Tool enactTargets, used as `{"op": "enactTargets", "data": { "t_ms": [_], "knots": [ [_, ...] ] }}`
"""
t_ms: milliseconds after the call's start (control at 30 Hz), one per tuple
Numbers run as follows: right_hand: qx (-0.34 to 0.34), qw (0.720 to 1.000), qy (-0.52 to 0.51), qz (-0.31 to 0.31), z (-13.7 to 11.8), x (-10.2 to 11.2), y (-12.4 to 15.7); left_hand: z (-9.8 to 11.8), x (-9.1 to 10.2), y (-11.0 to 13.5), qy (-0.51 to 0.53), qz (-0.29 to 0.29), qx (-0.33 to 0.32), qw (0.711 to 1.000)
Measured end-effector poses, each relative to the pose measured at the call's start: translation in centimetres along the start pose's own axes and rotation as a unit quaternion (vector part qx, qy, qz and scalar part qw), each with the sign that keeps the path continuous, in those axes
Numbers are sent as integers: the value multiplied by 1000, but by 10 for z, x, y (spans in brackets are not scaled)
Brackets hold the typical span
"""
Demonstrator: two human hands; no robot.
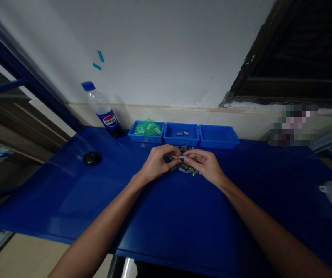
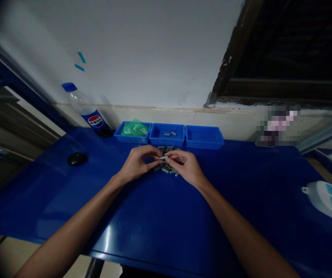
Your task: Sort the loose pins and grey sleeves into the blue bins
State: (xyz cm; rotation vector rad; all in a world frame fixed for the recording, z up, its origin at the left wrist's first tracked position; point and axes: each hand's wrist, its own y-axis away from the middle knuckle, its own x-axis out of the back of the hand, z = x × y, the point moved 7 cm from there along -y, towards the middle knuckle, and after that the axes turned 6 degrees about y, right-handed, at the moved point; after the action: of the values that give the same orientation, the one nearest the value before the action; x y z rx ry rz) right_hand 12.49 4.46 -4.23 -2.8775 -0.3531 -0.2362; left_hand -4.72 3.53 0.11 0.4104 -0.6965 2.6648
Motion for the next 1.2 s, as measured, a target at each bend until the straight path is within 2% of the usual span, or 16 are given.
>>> {"op": "enactTargets", "data": {
  "t_ms": [133, 267, 367, 533, 600, 700, 800, 867, 967, 1200],
  "knots": [
    [23, 999, 22, 41, -1, 7, -4, 1, 9, -1, -128, -21, -17, 991],
    [51, 997, -6, 63, -7, 15, -8, -11, 11, 2, -247, -113, -24, 962],
    [59, 997, -6, 59, -10, 21, -9, -24, 14, 4, -281, -145, -14, 949],
    [64, 995, 9, 78, -11, 30, -6, -32, 22, 5, -265, -140, 12, 954],
    [67, 994, 11, 89, -11, 31, -6, -30, 24, 4, -242, -126, 20, 962],
    [65, 993, 22, 99, -9, 31, -5, -24, 28, 1, -186, -55, 33, 980],
    [62, 993, 29, 94, -9, 26, -4, -20, 27, -2, -53, 35, 55, 996],
    [58, 994, 37, 83, -10, 22, -3, -19, 22, -3, 36, 75, 61, 995],
    [49, 996, 45, 56, -12, 13, 0, -17, 14, -3, 96, 94, 55, 989],
    [11, 1000, -22, -1, -9, 1, 1, -8, 9, -1, 86, 97, 49, 990]
  ]
}}
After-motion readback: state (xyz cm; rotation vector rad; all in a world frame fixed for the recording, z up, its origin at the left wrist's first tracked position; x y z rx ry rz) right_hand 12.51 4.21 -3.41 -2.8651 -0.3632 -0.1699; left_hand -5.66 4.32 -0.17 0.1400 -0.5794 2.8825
